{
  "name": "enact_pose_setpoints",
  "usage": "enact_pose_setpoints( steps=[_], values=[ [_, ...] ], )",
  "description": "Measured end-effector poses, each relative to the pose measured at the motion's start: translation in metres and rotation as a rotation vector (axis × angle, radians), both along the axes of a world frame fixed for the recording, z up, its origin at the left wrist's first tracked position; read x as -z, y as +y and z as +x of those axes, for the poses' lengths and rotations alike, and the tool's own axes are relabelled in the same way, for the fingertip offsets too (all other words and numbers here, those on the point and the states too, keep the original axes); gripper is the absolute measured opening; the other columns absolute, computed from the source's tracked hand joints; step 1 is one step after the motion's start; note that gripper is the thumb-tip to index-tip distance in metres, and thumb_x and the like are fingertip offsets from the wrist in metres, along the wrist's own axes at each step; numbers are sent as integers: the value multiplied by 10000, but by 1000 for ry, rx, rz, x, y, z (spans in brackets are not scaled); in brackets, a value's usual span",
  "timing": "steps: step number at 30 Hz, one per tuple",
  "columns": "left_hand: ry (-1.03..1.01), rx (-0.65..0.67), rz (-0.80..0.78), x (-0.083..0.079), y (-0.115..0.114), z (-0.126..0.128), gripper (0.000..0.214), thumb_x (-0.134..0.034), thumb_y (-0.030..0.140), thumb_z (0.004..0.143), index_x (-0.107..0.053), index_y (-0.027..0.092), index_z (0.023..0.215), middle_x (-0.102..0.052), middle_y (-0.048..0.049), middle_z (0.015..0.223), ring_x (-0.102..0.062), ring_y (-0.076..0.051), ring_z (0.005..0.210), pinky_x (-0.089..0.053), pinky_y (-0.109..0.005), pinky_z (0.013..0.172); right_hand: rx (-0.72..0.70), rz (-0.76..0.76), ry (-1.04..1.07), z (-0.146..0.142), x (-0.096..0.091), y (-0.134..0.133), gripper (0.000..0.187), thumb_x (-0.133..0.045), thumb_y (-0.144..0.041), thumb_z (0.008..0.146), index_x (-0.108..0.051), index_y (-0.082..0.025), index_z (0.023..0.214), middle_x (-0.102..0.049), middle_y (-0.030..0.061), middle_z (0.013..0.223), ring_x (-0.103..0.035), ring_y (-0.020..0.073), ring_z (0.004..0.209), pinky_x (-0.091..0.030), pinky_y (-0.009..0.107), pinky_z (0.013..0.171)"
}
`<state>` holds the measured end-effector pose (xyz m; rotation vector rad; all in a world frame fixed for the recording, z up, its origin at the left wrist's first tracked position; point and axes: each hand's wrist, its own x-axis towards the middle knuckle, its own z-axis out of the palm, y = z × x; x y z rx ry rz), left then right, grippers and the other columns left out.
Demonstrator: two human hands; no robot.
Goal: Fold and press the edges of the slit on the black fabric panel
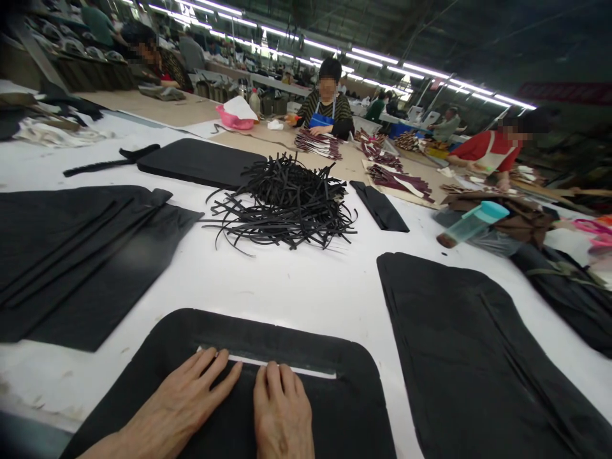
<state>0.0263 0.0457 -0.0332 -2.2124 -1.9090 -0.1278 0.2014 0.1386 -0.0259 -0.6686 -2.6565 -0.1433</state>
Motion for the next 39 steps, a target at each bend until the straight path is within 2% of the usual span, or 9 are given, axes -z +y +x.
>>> enact_pose_setpoints(
  steps=[3, 6, 9, 12, 18, 22, 27, 33, 39],
  values=[
    [-160, 13, 79, -1, -5, -13, 444, -381, -20, 730, -546, 153, 1104, -602, -87, 1094, -513, -226, 1048, -451, -314, 896, 25, -1, -19, 7, 1, 4, 439, -448, 19, 645, -577, -184, 1012, -634, 64, 930, -547, 241, 812, -448, 312, 701],
    [-356, -14, 121, -19, -12, -32, 467, -337, -55, 715, -570, 172, 1050, -597, -62, 1106, -487, -202, 1083, -452, -283, 900, 58, -32, -62, 9, 1, 6, 436, -447, 30, 648, -560, -196, 1004, -611, 68, 977, -529, 244, 840, -428, 331, 735],
    [-575, -85, 97, -41, -12, -46, 353, -328, 0, 819, -581, 193, 973, -602, -45, 1005, -531, -169, 962, -479, -259, 824, 60, -103, -71, -5, -4, 2, 322, -452, 9, 692, -553, -216, 899, -586, 57, 923, -506, 235, 776, -398, 346, 683],
    [-723, -152, 22, -48, -4, -55, 309, -310, 63, 883, -585, 198, 922, -585, -34, 946, -541, -145, 881, -481, -239, 755, 49, -181, 22, -32, -12, -3, 191, -481, -45, 737, -517, -231, 766, -542, 30, 791, -468, 214, 677, -343, 342, 598],
    [-665, -164, -124, -36, 10, -55, 329, -306, 49, 858, -609, 176, 858, -561, -51, 907, -495, -187, 848, -460, -317, 734, -65, -254, -32, -77, -26, -3, 194, -580, -30, 742, -525, -213, 776, -528, 17, 780, -476, 201, 689, -357, 325, 586],
    [-661, -189, -127, -38, 12, -52, 301, -332, 54, 861, -611, 161, 819, -559, -55, 905, -481, -196, 845, -454, -340, 751, -95, -187, -44, -84, -18, 0, 222, -606, 2, 694, -551, -185, 799, -536, 29, 799, -471, 209, 708, -382, 337, 605],
    [-709, -215, -149, -44, 13, -48, 312, -327, 27, 860, -603, 173, 845, -552, -34, 913, -498, -165, 848, -451, -295, 761, -144, -106, -47, -84, -11, 0, 222, -561, 10, 681, -557, -165, 817, -529, 45, 794, -457, 216, 706, -387, 349, 605],
    [-597, -243, -182, -38, 16, -43, 228, -435, 6, 818, -571, 188, 809, -551, -16, 922, -495, -181, 871, -448, -306, 753, -119, -319, -96, -85, -21, 11, 189, -556, -23, 760, -528, -207, 791, -531, 18, 809, -479, 208, 743, -384, 334, 626],
    [-555, -200, -104, -29, 16, -43, 252, -362, 44, 873, -561, 185, 811, -547, -30, 908, -494, -182, 840, -451, -306, 726, -116, -462, -79, -83, -25, 19, 186, -529, -25, 819, -524, -203, 766, -526, 0, 806, -493, 175, 755, -396, 287, 648]
  ],
)
